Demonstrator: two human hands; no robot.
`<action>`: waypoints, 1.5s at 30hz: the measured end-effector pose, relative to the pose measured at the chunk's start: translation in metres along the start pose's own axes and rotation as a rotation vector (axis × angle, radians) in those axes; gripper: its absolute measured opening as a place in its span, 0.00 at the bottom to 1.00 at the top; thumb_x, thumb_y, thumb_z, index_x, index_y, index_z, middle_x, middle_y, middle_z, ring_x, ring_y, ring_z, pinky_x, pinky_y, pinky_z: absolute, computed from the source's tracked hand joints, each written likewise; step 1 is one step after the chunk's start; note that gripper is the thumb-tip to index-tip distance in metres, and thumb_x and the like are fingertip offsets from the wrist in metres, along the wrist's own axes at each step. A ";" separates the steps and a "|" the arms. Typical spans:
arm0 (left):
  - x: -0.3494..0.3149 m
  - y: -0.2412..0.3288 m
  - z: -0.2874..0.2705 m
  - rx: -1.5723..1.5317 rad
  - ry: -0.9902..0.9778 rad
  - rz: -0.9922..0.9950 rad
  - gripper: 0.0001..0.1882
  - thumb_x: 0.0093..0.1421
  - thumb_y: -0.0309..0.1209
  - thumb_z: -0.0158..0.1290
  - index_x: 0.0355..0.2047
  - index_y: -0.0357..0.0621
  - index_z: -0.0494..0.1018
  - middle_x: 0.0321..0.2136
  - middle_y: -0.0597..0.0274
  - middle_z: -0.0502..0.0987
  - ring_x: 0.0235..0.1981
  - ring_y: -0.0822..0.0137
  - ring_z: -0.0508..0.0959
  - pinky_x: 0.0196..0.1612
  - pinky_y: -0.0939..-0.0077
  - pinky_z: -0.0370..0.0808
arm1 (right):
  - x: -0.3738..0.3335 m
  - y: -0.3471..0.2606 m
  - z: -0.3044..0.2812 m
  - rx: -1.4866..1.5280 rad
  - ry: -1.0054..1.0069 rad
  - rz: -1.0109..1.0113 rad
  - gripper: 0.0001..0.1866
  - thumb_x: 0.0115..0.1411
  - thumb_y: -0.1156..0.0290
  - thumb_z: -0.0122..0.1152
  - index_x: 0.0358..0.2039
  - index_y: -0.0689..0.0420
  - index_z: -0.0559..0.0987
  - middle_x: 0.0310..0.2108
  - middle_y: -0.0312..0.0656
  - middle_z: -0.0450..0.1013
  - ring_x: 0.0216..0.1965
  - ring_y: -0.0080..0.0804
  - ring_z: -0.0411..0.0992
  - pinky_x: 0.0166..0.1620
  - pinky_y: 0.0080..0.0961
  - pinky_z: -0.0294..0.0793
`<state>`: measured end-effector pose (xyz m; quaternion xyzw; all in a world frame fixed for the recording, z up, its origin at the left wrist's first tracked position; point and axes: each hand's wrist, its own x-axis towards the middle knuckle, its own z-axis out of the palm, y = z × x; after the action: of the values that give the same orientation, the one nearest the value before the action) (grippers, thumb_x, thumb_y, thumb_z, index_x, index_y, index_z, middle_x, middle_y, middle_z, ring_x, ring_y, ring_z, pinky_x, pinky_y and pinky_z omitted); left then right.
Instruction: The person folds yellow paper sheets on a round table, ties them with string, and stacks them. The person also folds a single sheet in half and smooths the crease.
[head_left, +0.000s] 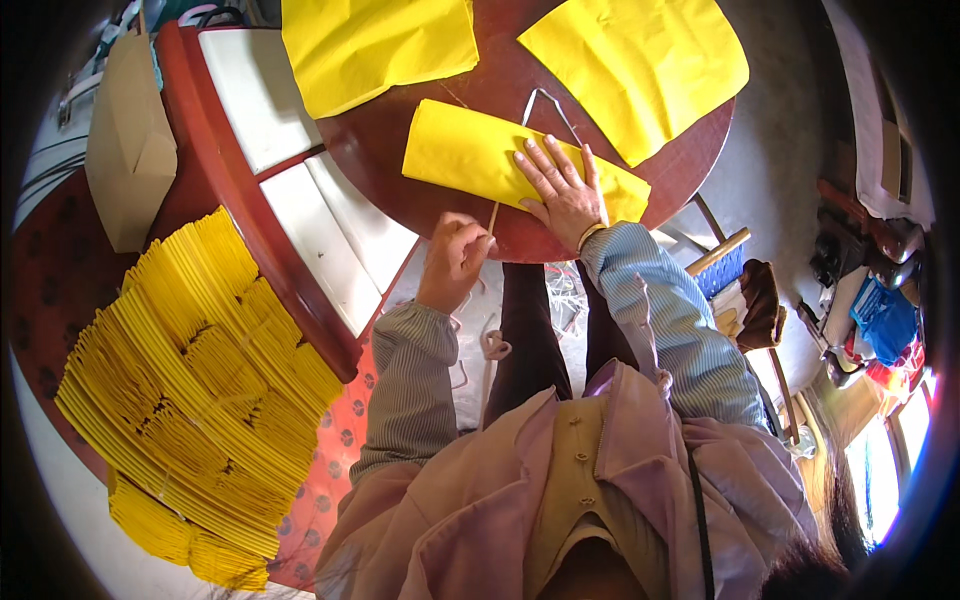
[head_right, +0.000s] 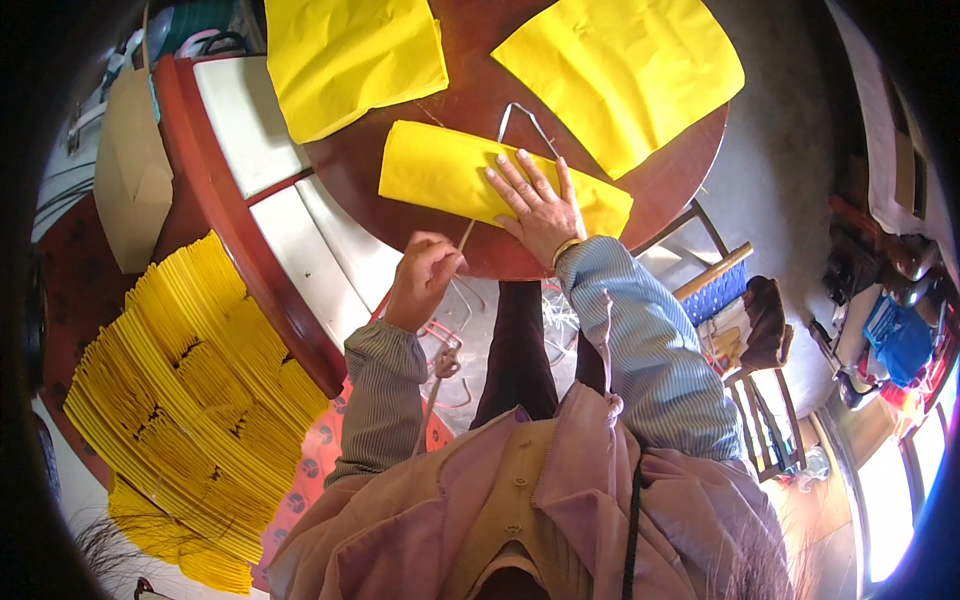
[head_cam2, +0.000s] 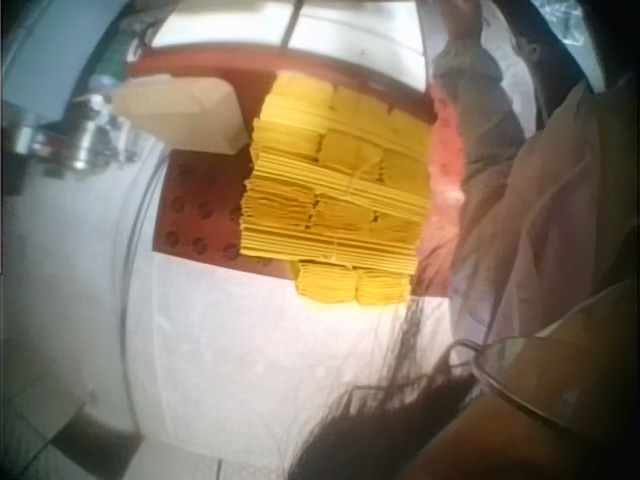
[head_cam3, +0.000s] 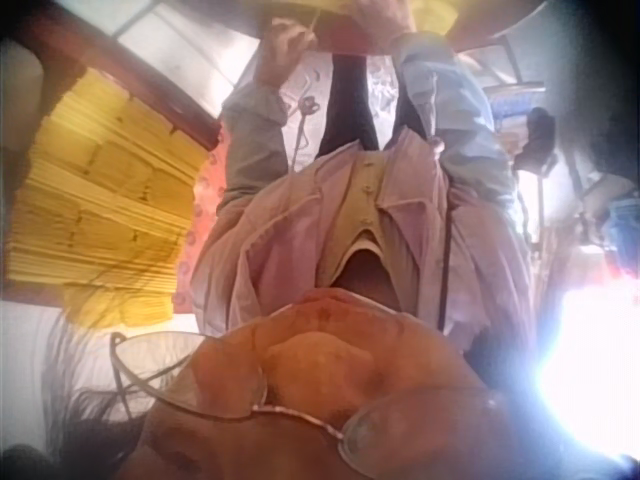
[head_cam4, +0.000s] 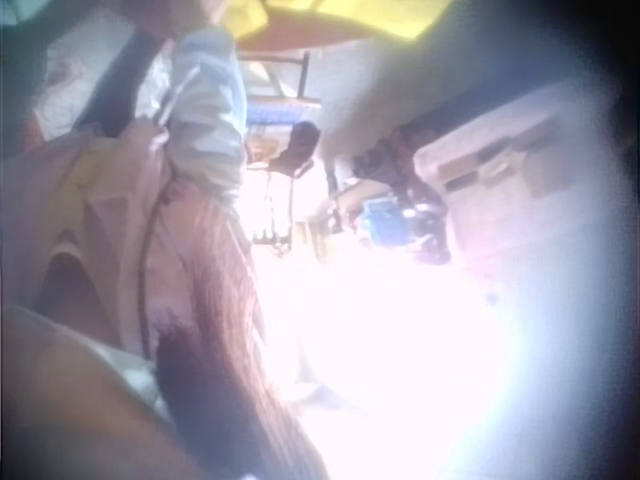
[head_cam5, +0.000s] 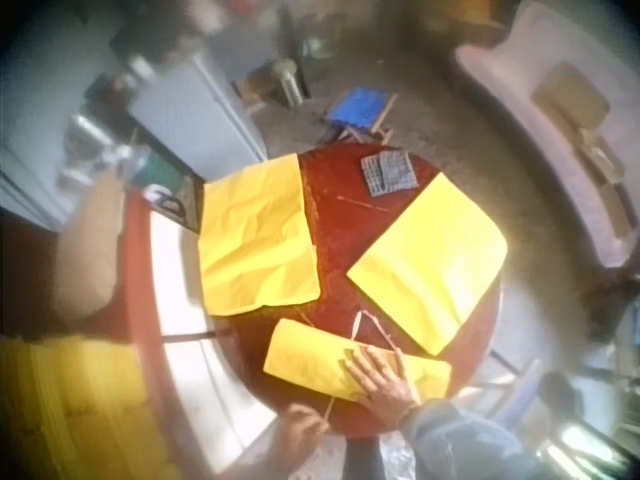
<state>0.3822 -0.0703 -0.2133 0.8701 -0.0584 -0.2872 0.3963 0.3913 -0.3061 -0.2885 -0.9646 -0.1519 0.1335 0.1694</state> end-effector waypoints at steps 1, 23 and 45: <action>0.009 0.009 -0.004 0.049 0.078 0.114 0.09 0.66 0.31 0.56 0.31 0.42 0.82 0.43 0.52 0.82 0.49 0.55 0.79 0.52 0.64 0.76 | 0.000 0.000 -0.001 -0.004 -0.016 0.004 0.40 0.68 0.44 0.55 0.77 0.34 0.55 0.78 0.25 0.49 0.79 0.29 0.43 0.78 0.55 0.31; 0.100 0.025 0.113 -0.708 0.738 -0.030 0.08 0.68 0.21 0.55 0.43 0.40 0.83 0.44 0.58 0.80 0.46 0.63 0.79 0.52 0.71 0.77 | 0.000 0.007 -0.010 0.319 0.122 -0.008 0.31 0.67 0.59 0.58 0.69 0.52 0.69 0.74 0.41 0.60 0.77 0.37 0.53 0.77 0.57 0.37; 0.111 0.038 0.125 -0.921 0.908 -0.060 0.09 0.72 0.27 0.54 0.50 0.41 0.74 0.46 0.54 0.81 0.47 0.65 0.82 0.56 0.69 0.76 | 0.176 0.118 -0.036 0.535 -0.225 -0.236 0.02 0.68 0.76 0.59 0.38 0.56 0.75 0.35 0.40 0.77 0.34 0.32 0.78 0.38 0.25 0.79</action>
<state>0.4106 -0.2140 -0.3013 0.6471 0.2686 0.1028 0.7061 0.5932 -0.3622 -0.3353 -0.8406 -0.2403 0.2539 0.4137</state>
